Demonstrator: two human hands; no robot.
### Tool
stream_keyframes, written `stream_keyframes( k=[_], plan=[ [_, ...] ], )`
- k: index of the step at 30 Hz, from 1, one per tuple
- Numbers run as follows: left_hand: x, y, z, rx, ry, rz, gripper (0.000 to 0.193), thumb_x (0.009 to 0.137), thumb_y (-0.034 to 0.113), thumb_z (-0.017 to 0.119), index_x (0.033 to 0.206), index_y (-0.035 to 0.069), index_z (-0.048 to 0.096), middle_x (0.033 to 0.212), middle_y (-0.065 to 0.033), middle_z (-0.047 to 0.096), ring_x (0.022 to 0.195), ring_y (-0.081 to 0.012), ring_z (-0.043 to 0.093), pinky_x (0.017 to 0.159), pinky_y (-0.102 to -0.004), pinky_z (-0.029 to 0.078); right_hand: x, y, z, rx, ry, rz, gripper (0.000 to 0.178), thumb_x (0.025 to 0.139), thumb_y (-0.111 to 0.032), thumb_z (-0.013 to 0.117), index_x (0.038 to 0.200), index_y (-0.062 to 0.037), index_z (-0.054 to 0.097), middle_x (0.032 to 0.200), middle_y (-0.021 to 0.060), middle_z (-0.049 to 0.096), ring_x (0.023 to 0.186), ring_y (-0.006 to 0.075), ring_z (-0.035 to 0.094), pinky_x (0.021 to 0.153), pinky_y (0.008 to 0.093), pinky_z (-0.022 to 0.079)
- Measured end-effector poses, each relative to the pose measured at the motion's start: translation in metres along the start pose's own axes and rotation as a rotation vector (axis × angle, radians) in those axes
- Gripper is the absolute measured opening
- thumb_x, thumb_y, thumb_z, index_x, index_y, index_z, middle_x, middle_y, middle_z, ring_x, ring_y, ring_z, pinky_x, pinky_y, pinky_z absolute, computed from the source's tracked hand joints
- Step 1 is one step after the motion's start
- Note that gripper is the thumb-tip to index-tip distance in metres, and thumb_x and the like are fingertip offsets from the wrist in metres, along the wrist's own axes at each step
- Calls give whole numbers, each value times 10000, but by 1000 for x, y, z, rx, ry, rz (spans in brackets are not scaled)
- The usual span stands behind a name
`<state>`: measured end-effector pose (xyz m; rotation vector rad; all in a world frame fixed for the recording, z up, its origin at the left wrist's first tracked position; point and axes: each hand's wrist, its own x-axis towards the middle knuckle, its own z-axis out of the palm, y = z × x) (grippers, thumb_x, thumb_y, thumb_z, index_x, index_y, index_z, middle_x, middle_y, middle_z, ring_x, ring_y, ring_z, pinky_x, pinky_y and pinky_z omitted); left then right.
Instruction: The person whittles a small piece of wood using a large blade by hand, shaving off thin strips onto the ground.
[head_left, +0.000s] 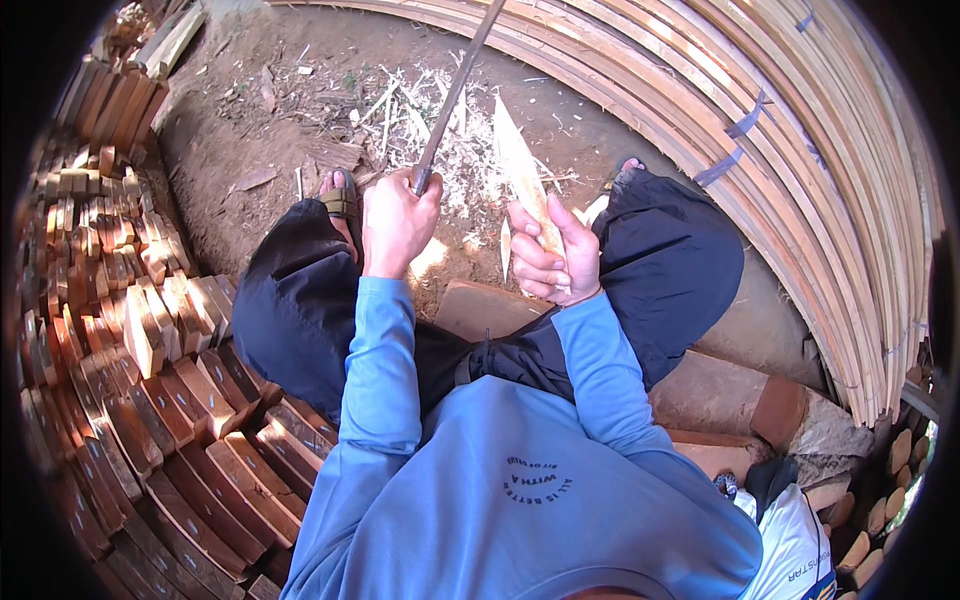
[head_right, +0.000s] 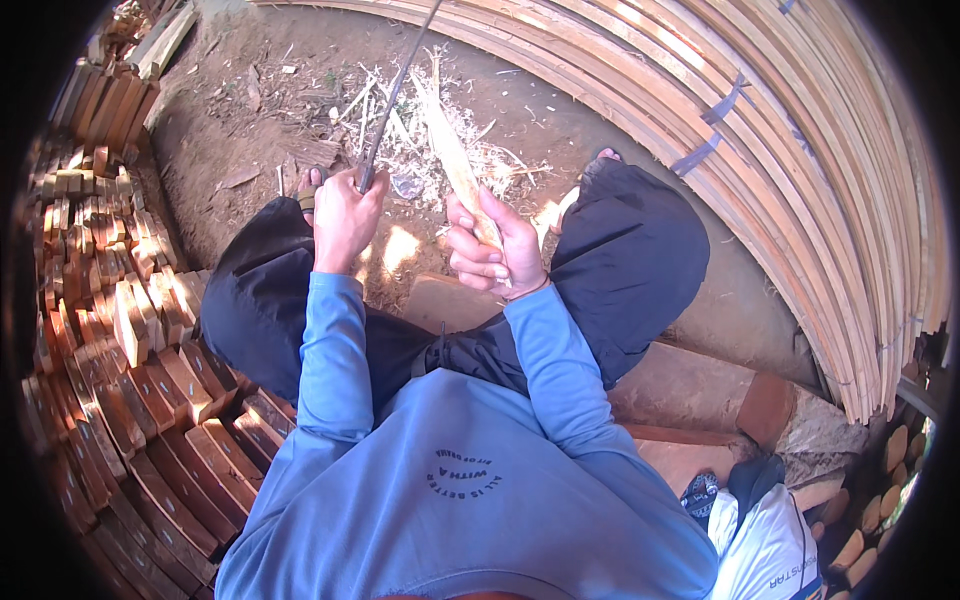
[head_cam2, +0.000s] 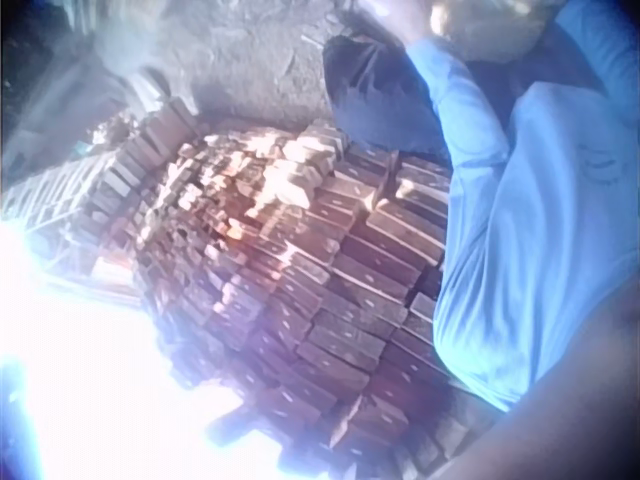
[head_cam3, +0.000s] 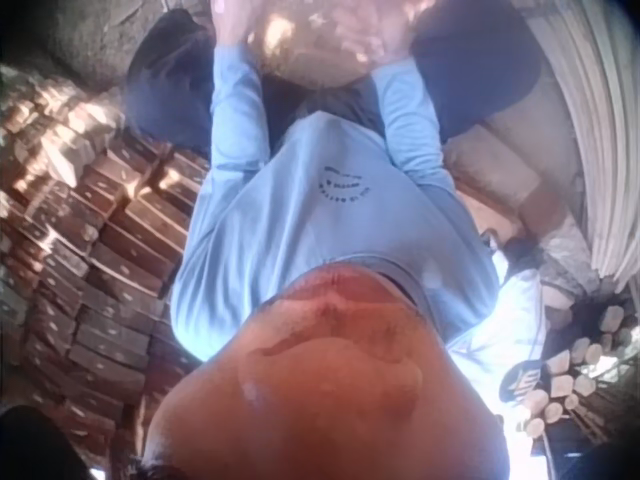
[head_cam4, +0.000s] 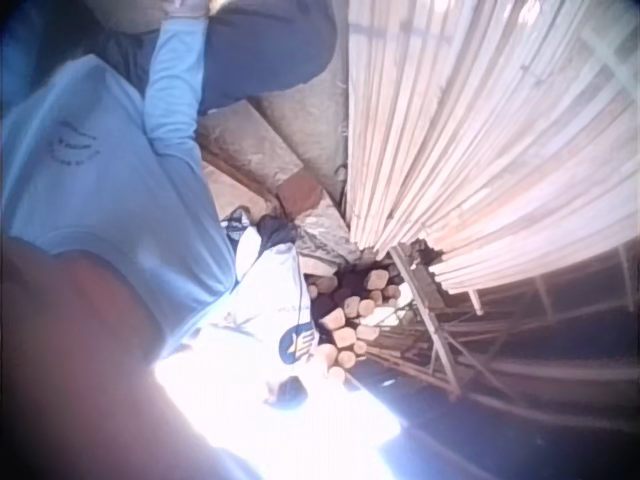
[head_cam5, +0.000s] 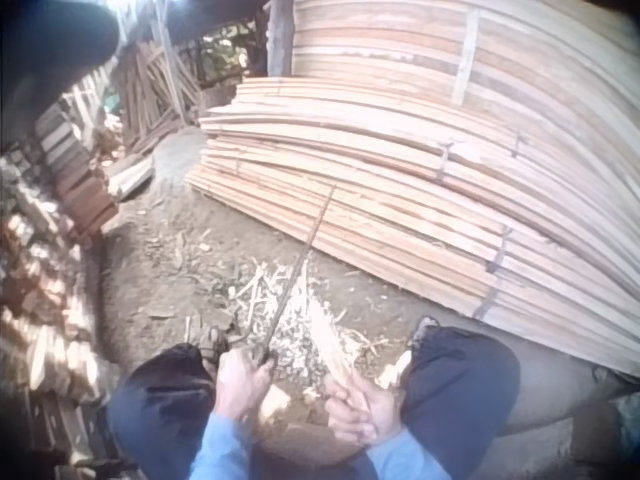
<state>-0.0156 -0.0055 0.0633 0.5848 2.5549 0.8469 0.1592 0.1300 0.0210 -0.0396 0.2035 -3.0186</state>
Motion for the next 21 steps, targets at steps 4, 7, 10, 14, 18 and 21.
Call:
stream_keyframes(
  k=[4,7,10,14,18,21],
  plan=[
    [-4,5,2,9,-12,95,327,890,297,665,856,-24,714,700,-267,659,730,-429,693,707,-475,536,1,-2,-3,-4,40,-13,432,1085,-515,369,948,-111,437,535,-67,354,361,32,328,340,213,237],
    [-7,9,2,13,-16,152,305,890,290,680,844,-9,717,689,-261,654,717,-426,690,689,-475,541,0,-5,-7,-25,83,-49,441,1088,-519,351,949,-111,442,540,-64,354,368,34,330,344,216,236],
    [-14,17,-1,21,-30,145,290,884,283,690,845,-3,719,690,-259,654,725,-422,694,686,-485,541,0,-7,-7,-51,130,-80,436,1097,-507,327,952,-110,432,544,-62,352,371,35,336,345,208,236],
    [-15,5,7,90,-37,272,335,898,312,703,814,-12,683,646,-239,634,660,-410,675,642,-473,515,2,-10,-10,-64,176,-89,451,1100,-514,311,950,-116,462,549,-66,344,372,36,314,346,215,230],
    [-20,3,8,208,-105,291,305,873,313,720,860,9,718,682,-231,662,709,-409,696,686,-473,547,3,-12,-12,-67,196,-84,454,1098,-525,310,940,-132,472,550,-69,340,372,36,310,342,212,228],
    [-23,4,9,310,-143,262,278,846,300,733,907,29,744,733,-231,688,744,-418,700,726,-485,562,3,-10,-18,-81,250,-75,443,1096,-527,319,931,-145,471,548,-72,333,371,35,297,338,208,223]
  ],
)
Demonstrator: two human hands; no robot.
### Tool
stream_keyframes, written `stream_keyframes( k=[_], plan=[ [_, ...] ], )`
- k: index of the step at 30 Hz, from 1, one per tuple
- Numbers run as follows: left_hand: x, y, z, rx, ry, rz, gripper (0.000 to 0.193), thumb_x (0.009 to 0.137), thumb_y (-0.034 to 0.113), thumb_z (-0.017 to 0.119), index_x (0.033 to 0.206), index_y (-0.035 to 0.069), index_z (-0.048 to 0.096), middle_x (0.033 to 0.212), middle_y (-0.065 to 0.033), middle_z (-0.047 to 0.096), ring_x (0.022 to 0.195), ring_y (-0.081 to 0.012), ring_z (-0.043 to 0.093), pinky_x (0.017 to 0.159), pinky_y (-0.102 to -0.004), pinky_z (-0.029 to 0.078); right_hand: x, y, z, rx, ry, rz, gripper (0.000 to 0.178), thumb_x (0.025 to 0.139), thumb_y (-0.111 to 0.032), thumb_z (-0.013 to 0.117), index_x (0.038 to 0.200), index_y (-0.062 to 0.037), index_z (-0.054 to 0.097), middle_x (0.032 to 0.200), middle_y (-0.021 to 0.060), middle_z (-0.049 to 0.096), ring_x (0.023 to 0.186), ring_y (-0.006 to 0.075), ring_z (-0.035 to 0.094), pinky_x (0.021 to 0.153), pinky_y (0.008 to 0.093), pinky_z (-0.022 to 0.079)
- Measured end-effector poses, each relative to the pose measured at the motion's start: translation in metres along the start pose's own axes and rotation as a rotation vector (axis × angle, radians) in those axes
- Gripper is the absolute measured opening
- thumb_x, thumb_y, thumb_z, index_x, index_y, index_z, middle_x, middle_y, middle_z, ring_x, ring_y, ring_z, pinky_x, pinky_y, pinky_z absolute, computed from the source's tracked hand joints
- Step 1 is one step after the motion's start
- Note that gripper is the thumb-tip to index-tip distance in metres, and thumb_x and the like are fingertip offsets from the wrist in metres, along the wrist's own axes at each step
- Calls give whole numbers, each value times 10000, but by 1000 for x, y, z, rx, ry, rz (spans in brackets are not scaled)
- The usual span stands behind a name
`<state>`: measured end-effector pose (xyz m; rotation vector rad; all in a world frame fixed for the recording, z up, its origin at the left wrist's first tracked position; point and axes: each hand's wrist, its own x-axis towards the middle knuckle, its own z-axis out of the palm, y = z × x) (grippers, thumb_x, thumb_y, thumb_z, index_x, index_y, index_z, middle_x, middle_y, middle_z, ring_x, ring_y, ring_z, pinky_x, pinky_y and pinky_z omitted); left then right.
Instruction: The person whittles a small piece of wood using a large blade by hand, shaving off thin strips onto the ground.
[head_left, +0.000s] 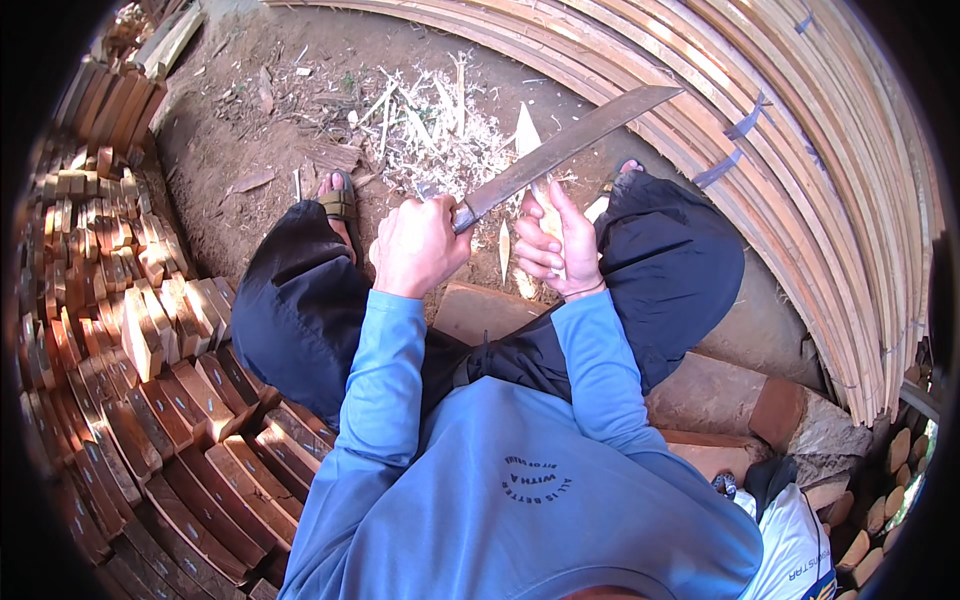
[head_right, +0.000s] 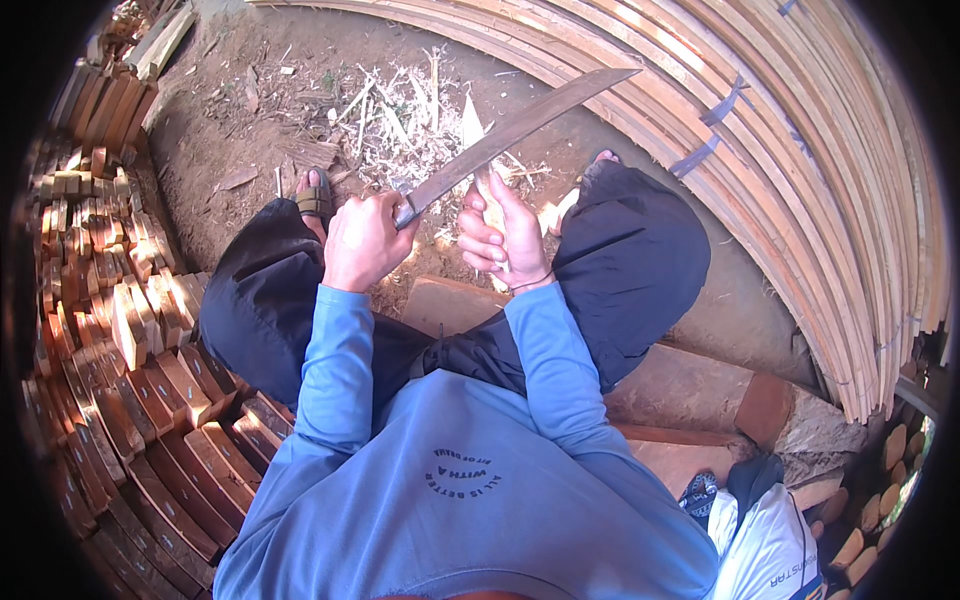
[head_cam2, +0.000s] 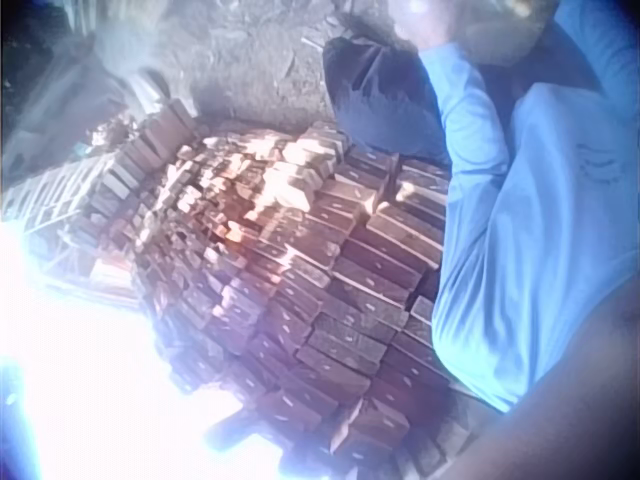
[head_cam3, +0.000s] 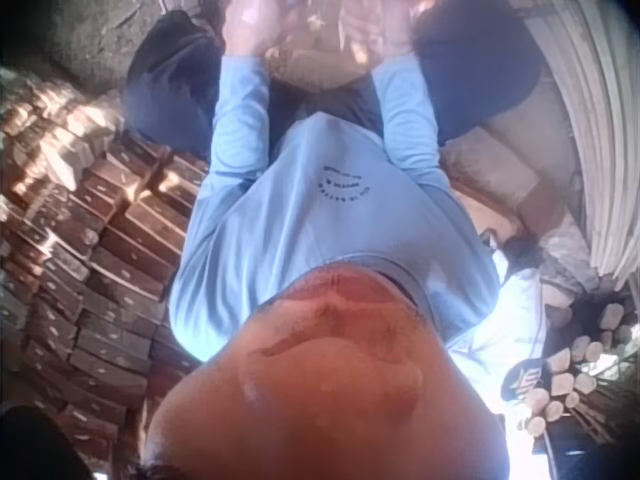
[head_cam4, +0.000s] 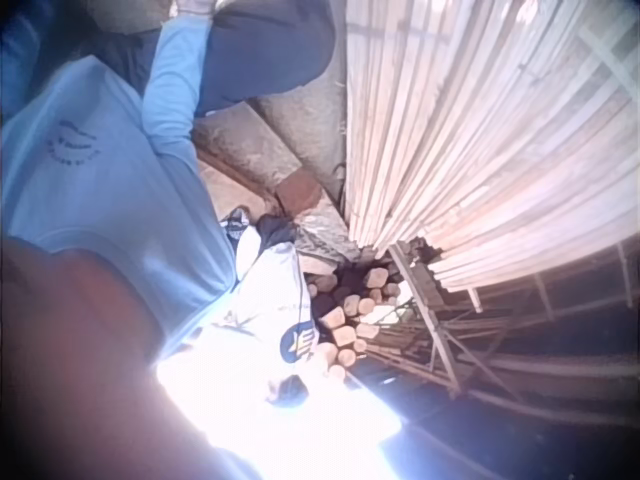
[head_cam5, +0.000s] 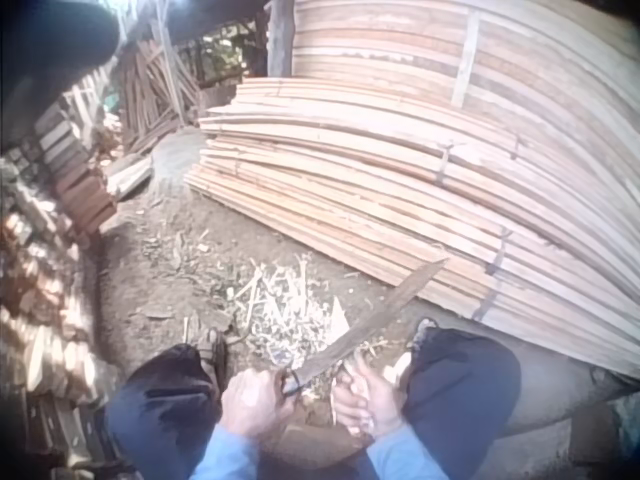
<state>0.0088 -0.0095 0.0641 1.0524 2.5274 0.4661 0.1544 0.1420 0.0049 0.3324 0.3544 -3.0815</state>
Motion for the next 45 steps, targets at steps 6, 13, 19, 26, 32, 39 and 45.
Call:
stream_keyframes(
  k=[6,13,19,26,32,39,45],
  plan=[
    [6,-10,25,20,5,-54,233,805,245,721,913,43,761,794,-260,702,794,-442,704,765,-516,567,-1,6,0,-151,102,1,436,1091,-538,337,906,-159,449,533,-78,306,367,32,271,335,202,204],
    [32,-15,40,-8,67,-220,285,857,267,676,894,-5,753,855,-299,704,860,-450,711,810,-523,562,-5,13,-1,-181,102,45,444,1092,-540,329,902,-151,430,532,-68,316,363,32,276,332,205,207],
    [53,-39,37,-96,101,-427,348,888,296,640,942,-28,758,877,-306,707,875,-437,716,835,-488,560,-10,10,26,-422,53,15,474,1090,-545,331,911,-110,393,531,-50,316,357,36,274,328,210,231],
    [19,-17,0,-241,145,-241,343,914,330,651,880,-1,736,706,-266,661,722,-425,687,717,-474,533,-4,9,13,-393,246,-79,512,1076,-579,339,901,-107,431,529,-55,322,361,41,295,321,216,236],
    [2,-11,4,-160,68,-66,285,895,290,685,839,13,718,694,-255,657,697,-447,671,685,-484,543,-2,5,13,-351,276,-82,501,1076,-577,347,895,-119,439,522,-58,316,354,44,282,320,217,227],
    [5,-17,37,-51,11,-136,239,851,257,668,910,40,749,853,-290,700,836,-463,694,800,-528,555,-3,9,9,-360,287,-67,501,1071,-585,363,885,-125,433,529,-58,315,367,47,294,329,217,225],
    [19,-17,47,-5,59,-155,267,855,253,666,890,-4,734,863,-304,688,877,-458,682,831,-537,540,-1,10,11,-304,289,-31,480,1090,-550,323,887,-126,419,519,-56,289,348,46,255,310,214,201]
  ],
)
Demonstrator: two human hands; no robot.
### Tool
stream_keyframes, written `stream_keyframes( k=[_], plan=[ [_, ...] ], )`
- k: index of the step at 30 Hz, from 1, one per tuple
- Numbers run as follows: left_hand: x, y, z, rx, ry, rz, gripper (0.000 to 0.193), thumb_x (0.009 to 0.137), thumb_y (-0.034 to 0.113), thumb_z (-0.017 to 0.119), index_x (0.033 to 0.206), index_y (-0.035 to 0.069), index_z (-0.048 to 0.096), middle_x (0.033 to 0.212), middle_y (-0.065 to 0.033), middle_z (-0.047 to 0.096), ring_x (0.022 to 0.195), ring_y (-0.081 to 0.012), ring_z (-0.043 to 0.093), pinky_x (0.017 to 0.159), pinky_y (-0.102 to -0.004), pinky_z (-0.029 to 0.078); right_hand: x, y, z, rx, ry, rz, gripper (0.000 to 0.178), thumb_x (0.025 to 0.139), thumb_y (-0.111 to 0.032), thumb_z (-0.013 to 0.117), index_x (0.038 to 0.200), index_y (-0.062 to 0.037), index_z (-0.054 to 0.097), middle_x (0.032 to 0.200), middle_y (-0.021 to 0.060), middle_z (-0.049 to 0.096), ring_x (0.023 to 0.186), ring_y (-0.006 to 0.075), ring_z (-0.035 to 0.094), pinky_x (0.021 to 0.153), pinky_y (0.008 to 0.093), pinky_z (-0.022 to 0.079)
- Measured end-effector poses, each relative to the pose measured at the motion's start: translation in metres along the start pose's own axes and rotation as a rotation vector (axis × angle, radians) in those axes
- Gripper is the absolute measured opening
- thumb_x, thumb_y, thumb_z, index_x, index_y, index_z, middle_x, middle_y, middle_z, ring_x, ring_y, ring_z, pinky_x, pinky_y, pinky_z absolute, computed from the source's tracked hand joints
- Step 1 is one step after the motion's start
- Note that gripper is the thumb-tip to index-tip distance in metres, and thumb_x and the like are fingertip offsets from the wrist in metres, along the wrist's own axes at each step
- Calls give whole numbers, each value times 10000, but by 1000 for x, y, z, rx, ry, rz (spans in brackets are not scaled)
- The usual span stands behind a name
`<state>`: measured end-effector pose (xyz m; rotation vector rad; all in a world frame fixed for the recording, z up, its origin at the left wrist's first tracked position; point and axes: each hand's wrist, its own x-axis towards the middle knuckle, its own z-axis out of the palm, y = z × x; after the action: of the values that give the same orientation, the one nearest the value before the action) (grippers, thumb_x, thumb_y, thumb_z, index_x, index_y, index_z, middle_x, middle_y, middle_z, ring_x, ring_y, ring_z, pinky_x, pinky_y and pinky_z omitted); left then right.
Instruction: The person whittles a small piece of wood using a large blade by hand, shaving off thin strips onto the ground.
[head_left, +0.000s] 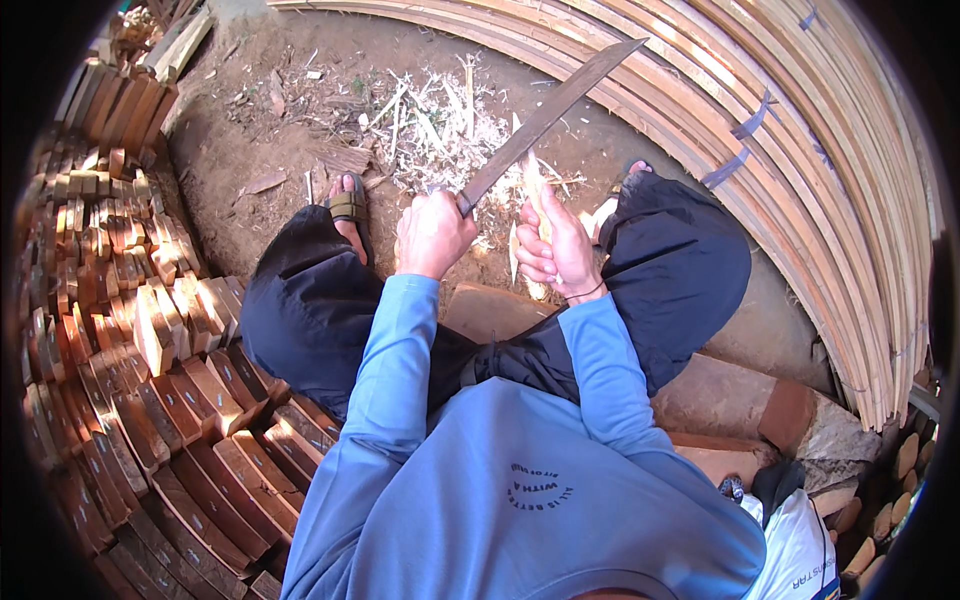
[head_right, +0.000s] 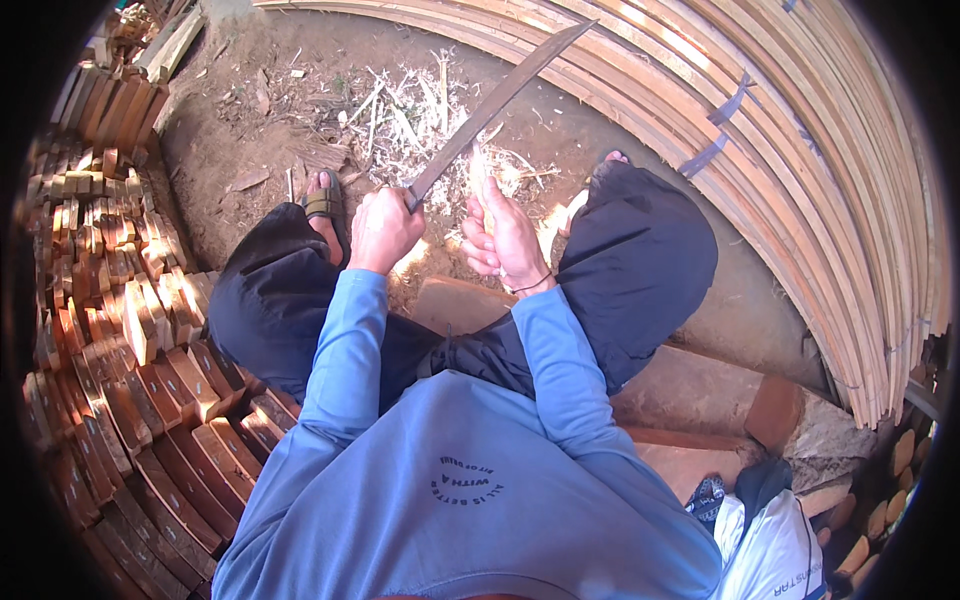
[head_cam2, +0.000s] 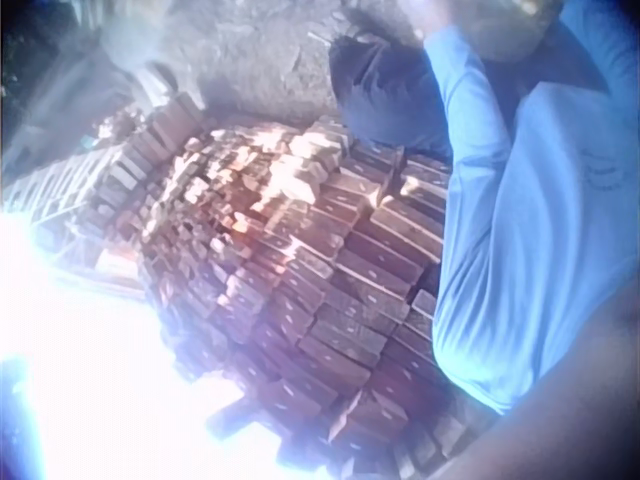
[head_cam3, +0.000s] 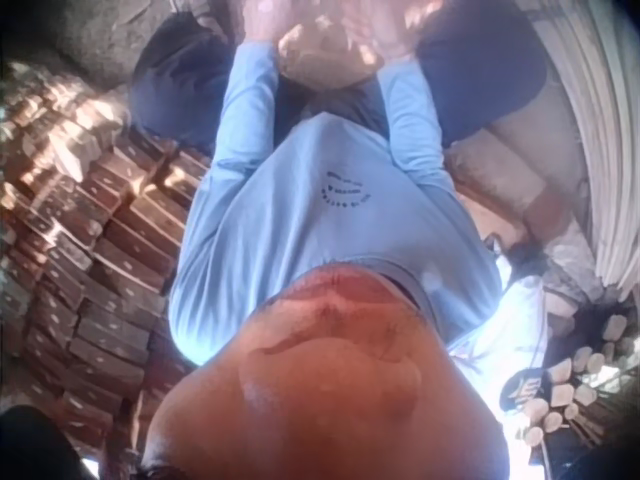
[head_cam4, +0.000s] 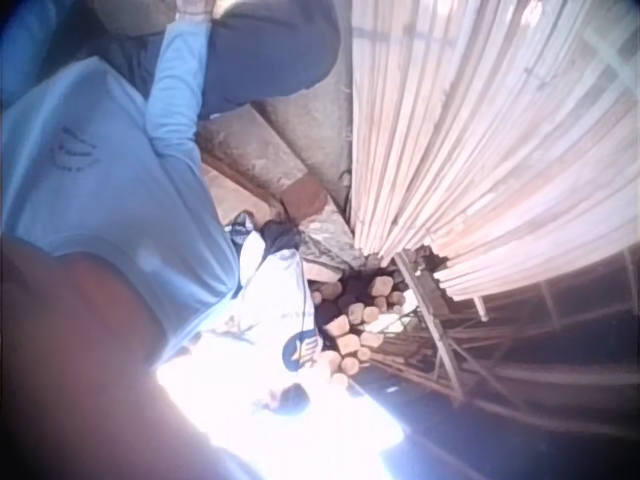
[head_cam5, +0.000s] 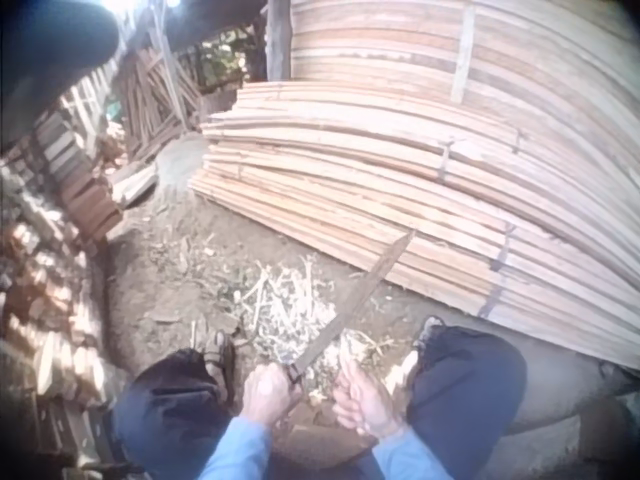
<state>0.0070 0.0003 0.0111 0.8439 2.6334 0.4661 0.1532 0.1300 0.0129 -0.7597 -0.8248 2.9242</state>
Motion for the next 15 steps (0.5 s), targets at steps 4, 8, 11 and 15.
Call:
stream_keyframes(
  k=[4,8,11,15],
  plan=[
    [23,-2,-4,-111,70,-83,328,881,254,645,870,-65,721,838,-324,688,846,-461,703,806,-524,559,-12,6,7,-50,-45,24,484,1092,-543,330,881,-116,414,519,-55,295,349,44,255,313,214,208],
    [34,-9,-15,-169,66,-180,374,898,266,612,871,-93,713,796,-335,675,819,-466,706,786,-505,557,-12,0,9,-229,-66,-117,459,1091,-510,391,855,-118,426,537,-59,350,365,41,296,334,210,237],
    [15,-5,-24,-162,104,-168,388,899,303,625,846,-72,711,782,-324,673,809,-462,699,787,-504,544,-2,4,-3,-868,224,-425,454,1064,-432,511,819,-50,484,537,44,422,411,172,430,436,351,356],
    [-1,-3,-45,-226,82,-95,350,910,288,628,809,-39,703,749,-292,661,759,-452,680,733,-494,524,0,2,4,-1229,457,-580,412,1011,-371,605,874,16,577,610,181,563,549,349,601,568,461,435]
  ],
)
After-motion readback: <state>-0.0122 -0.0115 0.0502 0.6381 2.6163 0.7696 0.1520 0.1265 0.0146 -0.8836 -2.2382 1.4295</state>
